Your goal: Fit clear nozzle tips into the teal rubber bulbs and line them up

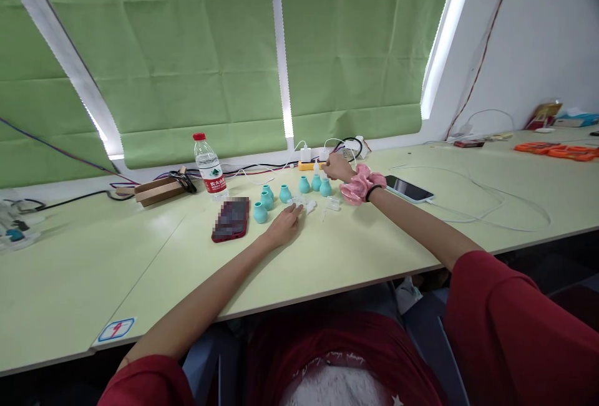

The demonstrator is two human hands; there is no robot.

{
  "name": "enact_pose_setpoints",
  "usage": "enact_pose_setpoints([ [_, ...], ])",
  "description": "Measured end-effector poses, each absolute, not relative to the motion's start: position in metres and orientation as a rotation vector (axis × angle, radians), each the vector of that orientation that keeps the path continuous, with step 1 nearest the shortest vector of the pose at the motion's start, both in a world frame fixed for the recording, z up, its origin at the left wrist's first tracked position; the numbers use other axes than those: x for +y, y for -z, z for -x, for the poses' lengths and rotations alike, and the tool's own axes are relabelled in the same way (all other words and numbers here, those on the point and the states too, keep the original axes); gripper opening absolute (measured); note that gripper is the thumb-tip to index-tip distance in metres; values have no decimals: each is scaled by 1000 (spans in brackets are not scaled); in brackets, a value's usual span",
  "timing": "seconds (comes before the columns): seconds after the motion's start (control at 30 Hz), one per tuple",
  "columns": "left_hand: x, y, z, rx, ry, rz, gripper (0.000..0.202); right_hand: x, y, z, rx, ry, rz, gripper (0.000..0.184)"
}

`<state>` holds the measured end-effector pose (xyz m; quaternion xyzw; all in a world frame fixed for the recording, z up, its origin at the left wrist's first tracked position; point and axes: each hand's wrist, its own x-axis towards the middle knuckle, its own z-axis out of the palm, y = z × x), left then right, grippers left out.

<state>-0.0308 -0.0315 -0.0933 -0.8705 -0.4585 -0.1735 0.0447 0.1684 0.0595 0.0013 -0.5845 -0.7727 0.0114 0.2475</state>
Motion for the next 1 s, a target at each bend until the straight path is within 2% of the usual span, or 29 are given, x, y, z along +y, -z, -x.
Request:
enact_pose_setpoints([
  [0.1,-28,91,34,-1409,660,2664,41,59,0,-170,-2026,-30,1676,29],
  [0.2,-28,88,35,-1477,735,2628,35,42,3,-170,-1903,204,1641,37],
  [0.27,-30,86,34,-1530,769,2604,31,25,10,-169,-1972,274,1518,35],
  [0.37,-32,85,32,-1584,828,2588,26,1,27,-170,-2484,112,1269,24],
  [0.47,-33,83,33,-1631,878,2555,24,-8,44,-172,-2767,-80,1204,28],
  [0.6,-33,83,34,-1634,880,2525,25,-4,53,-176,-2802,-89,1192,31],
  [0.73,-38,83,31,-1429,888,2504,28,0,55,-180,-2738,-4,1265,34],
  [1.0,-62,82,8,-1182,761,2634,27,-4,51,-181,-2690,-31,1287,20],
])
